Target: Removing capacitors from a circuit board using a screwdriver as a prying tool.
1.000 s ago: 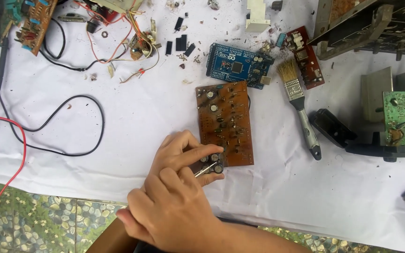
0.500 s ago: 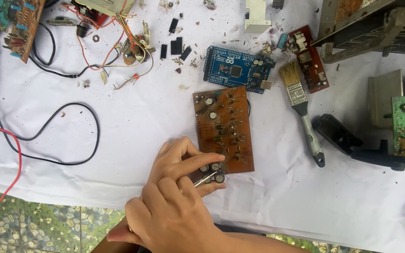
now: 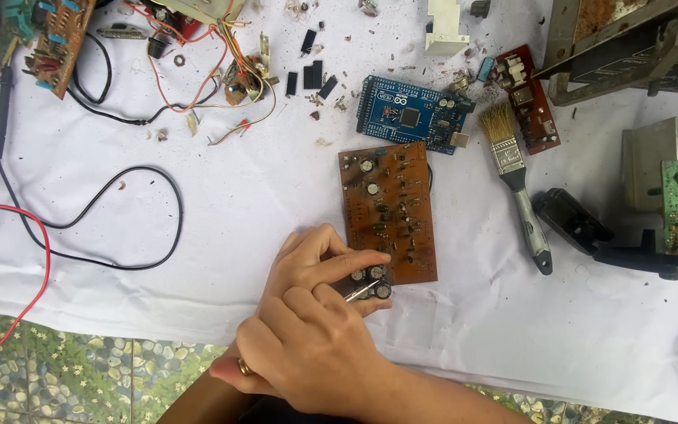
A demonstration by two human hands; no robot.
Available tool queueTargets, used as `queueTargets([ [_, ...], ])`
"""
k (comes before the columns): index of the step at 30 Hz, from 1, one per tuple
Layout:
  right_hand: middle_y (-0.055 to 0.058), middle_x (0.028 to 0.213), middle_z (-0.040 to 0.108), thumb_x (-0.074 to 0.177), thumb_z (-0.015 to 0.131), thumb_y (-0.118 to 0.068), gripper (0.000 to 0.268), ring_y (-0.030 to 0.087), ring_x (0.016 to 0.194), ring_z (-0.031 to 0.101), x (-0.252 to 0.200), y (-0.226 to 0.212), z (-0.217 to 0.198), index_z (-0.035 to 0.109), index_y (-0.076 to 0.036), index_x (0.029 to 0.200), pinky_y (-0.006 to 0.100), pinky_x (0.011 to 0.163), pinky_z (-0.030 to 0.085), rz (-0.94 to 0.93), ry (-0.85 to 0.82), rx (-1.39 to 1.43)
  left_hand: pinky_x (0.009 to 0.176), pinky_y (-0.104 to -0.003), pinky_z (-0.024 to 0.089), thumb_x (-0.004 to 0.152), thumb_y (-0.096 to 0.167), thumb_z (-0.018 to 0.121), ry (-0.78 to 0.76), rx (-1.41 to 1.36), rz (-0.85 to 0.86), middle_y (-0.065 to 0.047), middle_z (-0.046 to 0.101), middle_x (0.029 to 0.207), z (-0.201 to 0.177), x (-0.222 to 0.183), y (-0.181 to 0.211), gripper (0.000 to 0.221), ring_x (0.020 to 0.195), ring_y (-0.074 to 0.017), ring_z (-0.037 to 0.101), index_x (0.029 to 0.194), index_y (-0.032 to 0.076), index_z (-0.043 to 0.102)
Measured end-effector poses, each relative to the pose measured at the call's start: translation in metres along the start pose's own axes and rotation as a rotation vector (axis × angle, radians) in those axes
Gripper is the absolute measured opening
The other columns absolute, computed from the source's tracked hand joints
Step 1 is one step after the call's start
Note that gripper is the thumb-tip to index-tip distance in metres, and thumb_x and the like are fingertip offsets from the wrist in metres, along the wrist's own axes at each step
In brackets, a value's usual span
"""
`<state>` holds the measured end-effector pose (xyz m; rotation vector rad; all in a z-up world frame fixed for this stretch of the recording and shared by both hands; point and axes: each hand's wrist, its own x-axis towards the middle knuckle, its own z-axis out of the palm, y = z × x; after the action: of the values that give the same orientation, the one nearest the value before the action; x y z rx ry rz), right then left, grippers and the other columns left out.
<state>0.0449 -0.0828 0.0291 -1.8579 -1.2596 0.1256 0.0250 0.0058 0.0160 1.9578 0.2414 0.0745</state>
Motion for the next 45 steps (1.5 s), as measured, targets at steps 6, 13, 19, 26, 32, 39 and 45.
queueTargets([
  [6,0.003,0.059,0.051,0.089,0.072,-0.023,0.031,0.016,0.051,0.042,-0.003,0.004,0.004,0.055,-0.010,0.067,0.027,0.052,0.038,-0.039,0.098,0.073,0.072,-0.029,0.042,0.065,0.037,0.082,-0.032,0.091,0.206,-0.001,0.047,0.080,0.001,-0.002,-0.020,0.051,0.075,-0.0148,0.045,0.107,0.008,0.079],
  [13,0.001,0.057,0.055,0.088,0.066,-0.020,0.027,0.015,0.050,0.048,-0.003,0.004,-0.001,0.058,-0.012,0.064,0.026,0.053,0.040,-0.086,0.119,0.142,0.075,-0.030,0.036,0.060,0.033,0.089,-0.018,0.069,0.221,-0.001,0.040,0.080,0.000,-0.002,-0.021,0.055,0.072,-0.0145,0.041,0.109,0.012,0.079],
  [19,0.003,0.056,0.055,0.094,0.058,-0.025,0.040,0.015,0.048,0.045,-0.002,0.006,-0.001,0.054,-0.009,0.058,0.026,0.050,0.041,-0.117,0.140,0.133,0.070,-0.035,0.045,0.089,0.051,0.038,-0.021,-0.047,0.300,-0.009,0.045,0.079,0.001,-0.003,-0.024,0.069,0.071,-0.0199,0.043,0.113,-0.004,0.072],
  [26,0.002,0.057,0.054,0.092,0.058,-0.024,0.037,0.015,0.048,0.045,0.001,0.006,-0.003,0.051,-0.011,0.058,0.026,0.050,0.042,-0.130,0.149,0.111,0.077,-0.035,0.043,0.085,0.047,0.040,-0.117,0.038,0.298,-0.011,0.056,0.083,-0.012,0.000,-0.012,0.067,0.078,-0.0215,0.046,0.112,-0.007,0.072],
  [32,-0.001,0.053,0.045,0.092,0.055,-0.026,0.041,0.013,0.046,0.037,0.003,0.006,-0.005,0.046,-0.013,0.054,0.026,0.047,0.038,-0.102,0.213,0.129,0.085,-0.033,0.036,0.088,0.029,0.053,-0.109,0.072,0.237,-0.005,0.047,0.086,-0.013,-0.002,-0.013,0.043,0.077,-0.0152,0.045,0.115,0.004,0.074],
  [39,0.001,0.056,0.052,0.094,0.057,-0.025,0.041,0.014,0.047,0.044,0.001,0.008,-0.002,0.046,-0.013,0.057,0.027,0.049,0.038,-0.125,0.163,0.065,0.080,-0.034,0.044,0.092,0.044,0.041,-0.104,-0.024,0.278,-0.009,0.054,0.085,-0.005,-0.004,-0.026,0.063,0.076,-0.0184,0.046,0.120,-0.003,0.070],
  [45,0.001,0.056,0.052,0.095,0.056,-0.026,0.042,0.014,0.048,0.045,0.000,0.009,-0.002,0.047,-0.013,0.056,0.026,0.050,0.039,-0.125,0.180,0.090,0.076,-0.035,0.045,0.090,0.050,0.038,-0.120,0.012,0.287,-0.012,0.062,0.084,-0.007,-0.003,-0.021,0.072,0.076,-0.0211,0.047,0.115,-0.008,0.071],
])
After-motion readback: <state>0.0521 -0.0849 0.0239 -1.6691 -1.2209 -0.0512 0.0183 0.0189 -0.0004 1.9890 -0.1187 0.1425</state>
